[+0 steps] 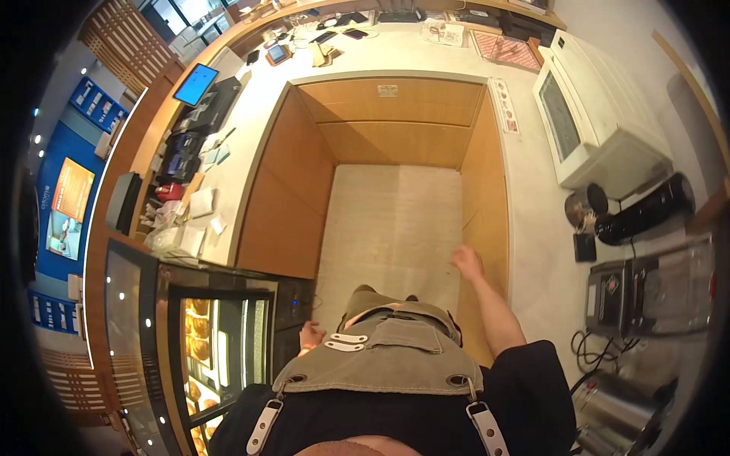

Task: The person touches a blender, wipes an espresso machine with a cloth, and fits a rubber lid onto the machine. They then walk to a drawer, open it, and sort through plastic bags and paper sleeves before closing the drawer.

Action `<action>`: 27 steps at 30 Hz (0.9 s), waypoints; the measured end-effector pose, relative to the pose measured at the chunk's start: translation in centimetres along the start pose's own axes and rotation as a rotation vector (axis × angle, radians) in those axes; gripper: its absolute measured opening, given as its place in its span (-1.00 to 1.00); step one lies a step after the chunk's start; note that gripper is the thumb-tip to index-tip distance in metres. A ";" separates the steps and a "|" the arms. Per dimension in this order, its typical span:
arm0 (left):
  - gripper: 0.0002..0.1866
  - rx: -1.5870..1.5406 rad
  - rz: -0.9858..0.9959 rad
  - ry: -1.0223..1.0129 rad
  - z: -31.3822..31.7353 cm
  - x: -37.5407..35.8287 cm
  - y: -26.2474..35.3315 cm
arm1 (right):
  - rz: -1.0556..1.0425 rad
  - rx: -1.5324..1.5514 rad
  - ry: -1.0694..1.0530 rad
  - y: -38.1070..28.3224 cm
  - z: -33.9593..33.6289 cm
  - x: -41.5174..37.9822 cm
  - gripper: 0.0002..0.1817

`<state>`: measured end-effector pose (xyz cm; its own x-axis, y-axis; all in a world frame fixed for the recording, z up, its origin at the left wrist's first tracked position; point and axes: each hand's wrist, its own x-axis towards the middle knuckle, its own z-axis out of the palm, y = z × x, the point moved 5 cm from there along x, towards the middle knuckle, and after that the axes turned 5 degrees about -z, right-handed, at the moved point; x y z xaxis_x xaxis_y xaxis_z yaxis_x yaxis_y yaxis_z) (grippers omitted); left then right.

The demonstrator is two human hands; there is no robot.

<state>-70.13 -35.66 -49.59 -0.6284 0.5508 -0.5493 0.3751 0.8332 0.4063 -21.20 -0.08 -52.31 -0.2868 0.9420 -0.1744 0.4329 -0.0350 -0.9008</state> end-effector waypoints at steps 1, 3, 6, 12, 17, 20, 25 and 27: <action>-0.53 0.025 0.010 -0.020 0.2 1.7 2.7 | -0.029 0.024 0.048 -2.0 -1.3 4.2 -0.91; -0.54 0.090 0.002 -0.104 2.6 7.3 6.7 | -0.077 -0.039 0.249 -9.3 -3.4 10.3 -0.73; -0.59 -0.033 0.064 -0.153 6.1 15.6 13.6 | -0.014 -0.064 0.438 -11.6 -4.3 15.3 -0.48; -0.39 0.026 0.287 -0.237 4.9 28.2 35.1 | 0.293 0.265 0.378 -4.5 0.4 19.1 -0.58; -0.38 -0.130 0.132 -0.419 10.6 47.5 44.2 | 0.487 0.101 0.213 -1.7 1.7 20.0 -0.67; -0.48 -0.220 0.093 -0.550 11.9 53.4 54.6 | 0.617 0.244 0.311 -2.0 0.1 23.1 -0.65; -0.55 -1.038 -0.134 -0.649 13.2 57.4 70.5 | 0.546 0.406 0.356 -7.5 -4.7 34.5 -0.72; -0.52 -1.275 -0.319 -0.572 15.3 59.7 73.0 | 0.328 0.301 0.279 -13.1 -7.6 41.6 -0.75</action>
<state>-69.82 58.74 -63.89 -0.0969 0.5513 -0.8286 -0.7764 0.4791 0.4095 -32.29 42.06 -44.73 0.0792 0.9170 -0.3909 0.1856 -0.3988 -0.8981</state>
